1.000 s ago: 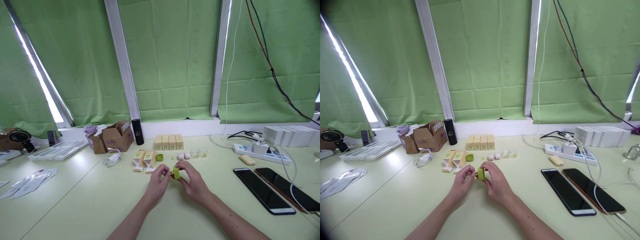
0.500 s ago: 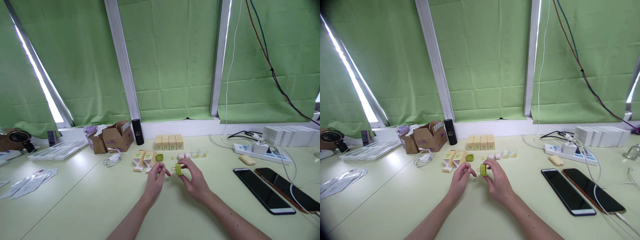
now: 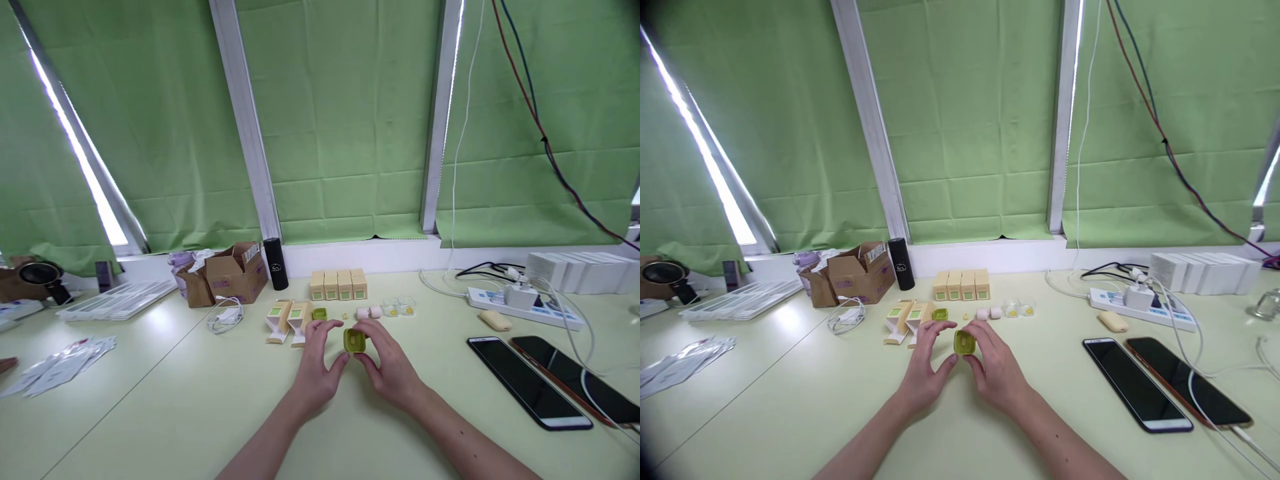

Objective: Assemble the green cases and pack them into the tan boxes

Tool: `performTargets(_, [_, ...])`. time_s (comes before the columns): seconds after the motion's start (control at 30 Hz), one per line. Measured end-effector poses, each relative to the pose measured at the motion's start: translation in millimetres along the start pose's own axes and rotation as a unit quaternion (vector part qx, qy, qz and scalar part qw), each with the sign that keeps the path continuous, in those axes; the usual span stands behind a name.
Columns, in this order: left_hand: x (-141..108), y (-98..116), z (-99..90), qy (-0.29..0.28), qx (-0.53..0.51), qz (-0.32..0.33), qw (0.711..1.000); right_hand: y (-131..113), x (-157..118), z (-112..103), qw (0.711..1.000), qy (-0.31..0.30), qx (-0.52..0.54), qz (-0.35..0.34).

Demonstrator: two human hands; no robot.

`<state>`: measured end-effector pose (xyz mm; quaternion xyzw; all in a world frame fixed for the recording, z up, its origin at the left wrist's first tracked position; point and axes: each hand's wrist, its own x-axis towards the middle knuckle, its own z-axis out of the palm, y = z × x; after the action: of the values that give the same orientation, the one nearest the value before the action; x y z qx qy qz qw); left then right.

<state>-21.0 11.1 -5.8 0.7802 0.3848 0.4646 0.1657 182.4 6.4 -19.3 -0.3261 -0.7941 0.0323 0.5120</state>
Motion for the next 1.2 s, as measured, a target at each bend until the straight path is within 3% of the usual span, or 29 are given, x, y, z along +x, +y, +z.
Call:
performTargets(0.4, [1.0, -0.3, -0.6, -0.021, -0.004, 0.046, 0.999, 0.0, 1.1, -0.1, 0.996, 0.003, -0.057, -0.074])
performTargets(1.2, [2.5, -1.2, 1.2, 0.014, 0.023, 0.084, 0.996, -0.3, 2.1, 2.4, 0.997, 0.013, -0.028, -0.068])
